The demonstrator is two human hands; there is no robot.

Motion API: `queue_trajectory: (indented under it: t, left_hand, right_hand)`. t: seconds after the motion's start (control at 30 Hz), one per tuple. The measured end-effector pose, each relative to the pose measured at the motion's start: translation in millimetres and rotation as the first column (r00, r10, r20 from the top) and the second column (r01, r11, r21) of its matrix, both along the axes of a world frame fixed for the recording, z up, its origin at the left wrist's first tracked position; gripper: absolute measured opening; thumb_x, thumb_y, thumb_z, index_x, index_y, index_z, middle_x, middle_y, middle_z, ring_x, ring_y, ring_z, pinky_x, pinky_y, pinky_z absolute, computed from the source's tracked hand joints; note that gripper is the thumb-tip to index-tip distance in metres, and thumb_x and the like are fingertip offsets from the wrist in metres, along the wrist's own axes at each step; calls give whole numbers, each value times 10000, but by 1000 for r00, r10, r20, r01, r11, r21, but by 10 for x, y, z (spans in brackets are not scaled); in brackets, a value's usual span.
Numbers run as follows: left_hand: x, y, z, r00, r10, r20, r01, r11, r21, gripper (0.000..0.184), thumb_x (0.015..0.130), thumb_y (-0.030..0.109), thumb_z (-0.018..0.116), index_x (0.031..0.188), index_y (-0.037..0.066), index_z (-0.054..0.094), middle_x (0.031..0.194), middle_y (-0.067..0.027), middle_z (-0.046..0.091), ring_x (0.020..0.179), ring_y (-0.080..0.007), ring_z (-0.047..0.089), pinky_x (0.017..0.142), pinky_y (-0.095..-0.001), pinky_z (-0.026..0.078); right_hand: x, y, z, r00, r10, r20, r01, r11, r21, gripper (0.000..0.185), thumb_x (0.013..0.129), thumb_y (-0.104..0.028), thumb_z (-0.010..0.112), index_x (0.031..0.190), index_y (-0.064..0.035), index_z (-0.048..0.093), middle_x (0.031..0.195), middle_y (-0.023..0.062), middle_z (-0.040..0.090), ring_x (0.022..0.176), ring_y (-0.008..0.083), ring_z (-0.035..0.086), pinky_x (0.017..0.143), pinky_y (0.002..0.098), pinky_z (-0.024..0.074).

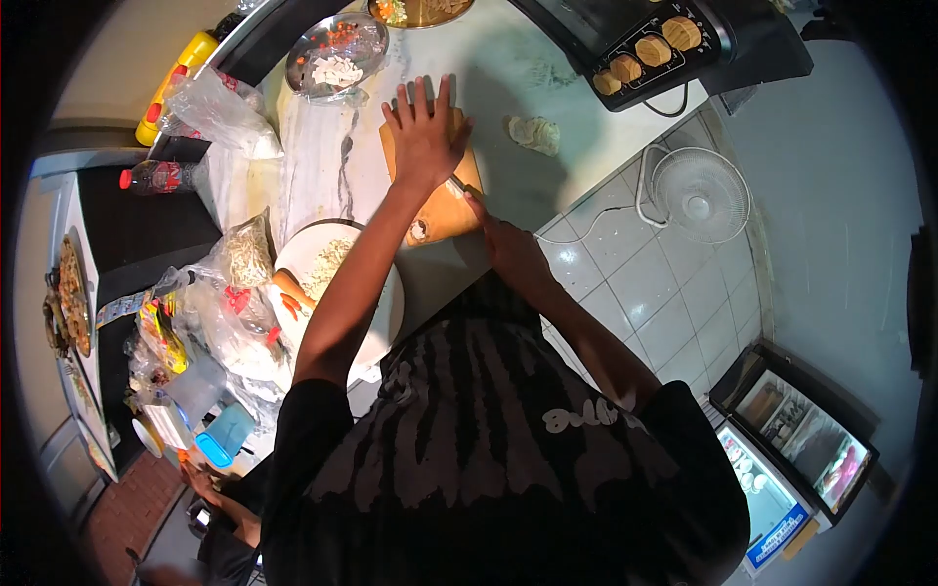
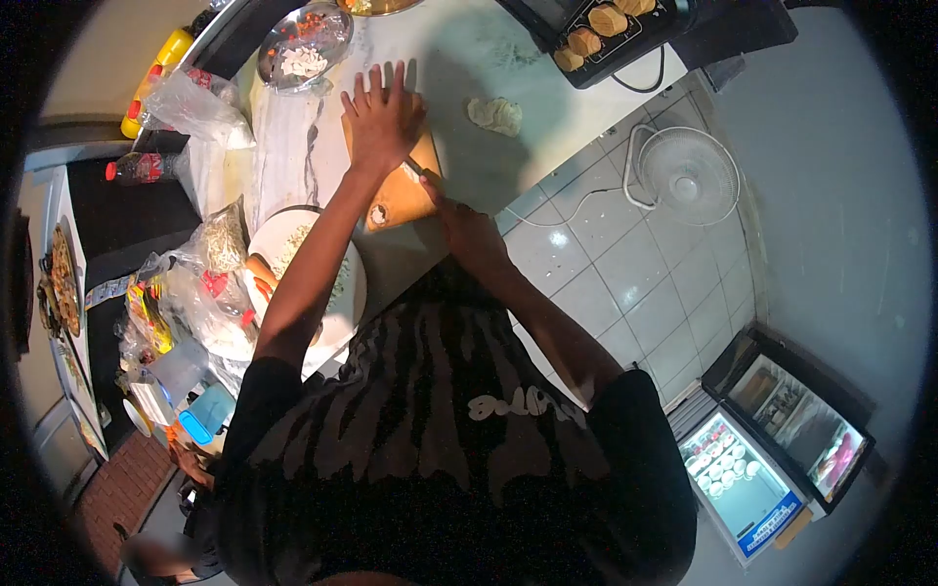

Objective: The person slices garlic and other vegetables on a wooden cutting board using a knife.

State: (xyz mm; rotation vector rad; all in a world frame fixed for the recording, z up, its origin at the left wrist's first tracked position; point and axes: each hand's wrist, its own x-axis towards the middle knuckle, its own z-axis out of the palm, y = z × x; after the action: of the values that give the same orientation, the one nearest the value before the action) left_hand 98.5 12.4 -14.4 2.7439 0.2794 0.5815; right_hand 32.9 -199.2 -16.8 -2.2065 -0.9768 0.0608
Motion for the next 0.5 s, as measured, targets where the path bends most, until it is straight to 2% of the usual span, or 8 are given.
queue_trajectory:
  t: [0.03, 0.07, 0.1, 0.2, 0.43, 0.5]
  left_hand:
    - [7, 32, -205, 999, 8, -52, -5, 999, 50, 721, 936, 420, 599, 1552, 170, 321, 1518, -255, 362, 1379, -527, 312, 1107, -689, 220]
    - [36, 56, -293, 995, 16, -99, -6, 995, 102, 748, 937, 442, 583, 1568, 176, 281, 1531, -249, 352, 1388, -525, 309, 1107, -689, 220]
    - [35, 50, -293, 995, -1, -97, 17, 987, 162, 694, 955, 446, 534, 1554, 166, 323, 1529, -248, 365, 1407, -498, 310, 1115, -682, 219]
    - [43, 64, -301, 983, -26, -180, 55, 986, 157, 653, 956, 437, 522, 1529, 159, 381, 1521, -245, 386, 1404, -460, 339, 1110, -683, 217]
    - [16, 89, -325, 991, -51, -127, 71, 985, 156, 585, 940, 351, 513, 1493, 175, 448, 1457, -234, 456, 1348, -409, 400, 1098, -652, 230]
    - [20, 96, -315, 993, -57, -103, 74, 982, 174, 581, 912, 303, 522, 1481, 193, 471, 1425, -227, 482, 1327, -397, 413, 1090, -644, 242]
  right_hand:
    - [-5, -15, 14, 1000, 0, 0, 0, 1000, 1, 595, 998, -115, 467, 1557, -242, 308, 891, 249, 654, 852, 432, 656, 736, 531, 519]
    - [1, -26, 40, 998, 4, -61, -8, 997, -78, 587, 1005, -124, 457, 1559, -245, 305, 884, 243, 656, 840, 430, 657, 730, 530, 518]
    - [24, -23, 67, 993, -3, -120, -15, 988, -153, 579, 1012, -132, 448, 1560, -248, 302, 877, 237, 659, 829, 428, 659, 724, 529, 517]
    - [12, -44, 136, 974, -25, -223, -23, 977, -213, 574, 1016, -148, 440, 1561, -262, 298, 843, 225, 660, 795, 425, 660, 710, 532, 517]
    - [15, -48, 189, 975, -26, -220, -22, 977, -213, 594, 1002, -146, 454, 1560, -275, 296, 793, 227, 656, 776, 436, 658, 714, 539, 524]
    - [19, -42, 172, 974, -27, -226, -37, 961, -273, 619, 986, -123, 463, 1564, -264, 292, 885, 252, 663, 810, 440, 659, 732, 546, 523]
